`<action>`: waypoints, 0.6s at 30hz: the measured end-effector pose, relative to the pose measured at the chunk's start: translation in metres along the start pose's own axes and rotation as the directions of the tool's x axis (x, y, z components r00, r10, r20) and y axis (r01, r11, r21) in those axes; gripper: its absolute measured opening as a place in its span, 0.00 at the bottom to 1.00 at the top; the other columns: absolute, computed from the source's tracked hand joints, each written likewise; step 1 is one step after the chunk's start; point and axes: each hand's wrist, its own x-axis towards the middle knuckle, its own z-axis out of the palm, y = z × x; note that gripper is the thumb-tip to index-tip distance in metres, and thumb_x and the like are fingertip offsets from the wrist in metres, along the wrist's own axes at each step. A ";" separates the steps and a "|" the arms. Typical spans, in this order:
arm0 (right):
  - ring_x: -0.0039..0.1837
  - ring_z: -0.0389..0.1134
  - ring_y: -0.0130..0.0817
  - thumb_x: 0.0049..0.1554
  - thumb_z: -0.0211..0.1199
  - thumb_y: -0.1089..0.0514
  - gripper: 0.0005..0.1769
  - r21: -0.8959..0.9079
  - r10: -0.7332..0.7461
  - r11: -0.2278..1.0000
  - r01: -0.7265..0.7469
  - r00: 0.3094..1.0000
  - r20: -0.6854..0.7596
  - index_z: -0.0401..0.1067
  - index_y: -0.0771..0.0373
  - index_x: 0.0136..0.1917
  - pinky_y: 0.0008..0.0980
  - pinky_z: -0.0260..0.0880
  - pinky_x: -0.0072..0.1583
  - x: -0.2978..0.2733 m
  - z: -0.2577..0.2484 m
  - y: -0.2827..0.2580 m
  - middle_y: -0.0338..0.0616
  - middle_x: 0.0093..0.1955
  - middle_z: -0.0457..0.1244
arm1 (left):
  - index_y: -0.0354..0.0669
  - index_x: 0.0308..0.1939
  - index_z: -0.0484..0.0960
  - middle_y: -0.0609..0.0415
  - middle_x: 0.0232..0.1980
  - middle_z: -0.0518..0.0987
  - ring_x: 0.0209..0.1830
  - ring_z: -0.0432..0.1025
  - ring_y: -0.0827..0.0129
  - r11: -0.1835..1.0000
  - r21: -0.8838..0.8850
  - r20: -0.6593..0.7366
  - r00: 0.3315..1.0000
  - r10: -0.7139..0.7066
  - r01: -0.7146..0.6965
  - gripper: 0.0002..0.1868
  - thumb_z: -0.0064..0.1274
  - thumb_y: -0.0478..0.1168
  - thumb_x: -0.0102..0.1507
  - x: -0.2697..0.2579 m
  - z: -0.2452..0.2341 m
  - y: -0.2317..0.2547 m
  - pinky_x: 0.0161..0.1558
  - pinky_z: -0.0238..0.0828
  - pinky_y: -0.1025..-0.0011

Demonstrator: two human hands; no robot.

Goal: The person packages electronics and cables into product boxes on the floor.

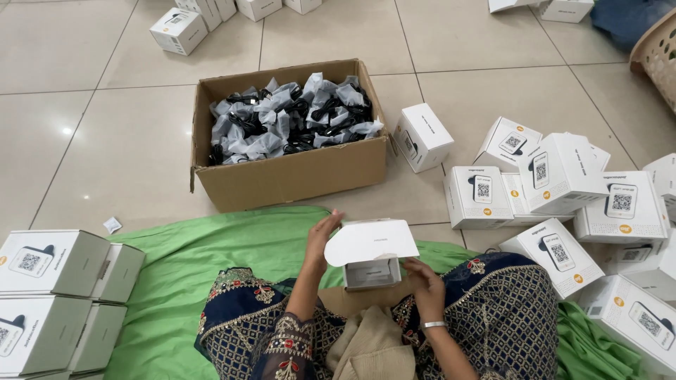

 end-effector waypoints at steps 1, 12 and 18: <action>0.65 0.71 0.39 0.55 0.60 0.68 0.13 -0.001 0.001 1.000 -0.001 1.000 -0.003 0.81 0.62 0.51 0.34 0.73 0.66 0.004 -0.004 0.005 0.46 0.65 0.69 | 0.33 0.65 0.77 0.36 0.71 0.73 0.73 0.65 0.47 1.000 0.000 0.003 1.000 -0.001 0.001 0.36 0.46 0.61 0.67 -0.004 0.000 0.008 0.72 0.58 0.55; 0.76 0.63 0.36 0.61 0.51 0.28 0.39 0.132 0.078 0.987 -0.092 0.991 0.108 0.71 0.57 0.71 0.38 0.62 0.74 0.048 -0.005 -0.093 0.45 0.73 0.66 | 0.41 0.74 0.65 0.33 0.69 0.69 0.70 0.66 0.43 0.809 0.570 -0.013 0.986 -0.168 0.145 0.58 0.68 0.65 0.46 -0.005 0.002 0.006 0.68 0.61 0.45; 0.72 0.58 0.44 0.37 0.73 0.31 0.61 -0.523 0.138 0.852 -0.019 0.972 0.189 0.57 0.59 0.76 0.47 0.63 0.67 0.055 0.026 0.026 0.55 0.74 0.53 | 0.31 0.67 0.65 0.35 0.56 0.79 0.56 0.77 0.49 0.266 0.957 -0.052 0.971 -0.234 0.115 0.57 0.67 0.67 0.48 -0.012 0.002 -0.021 0.56 0.75 0.59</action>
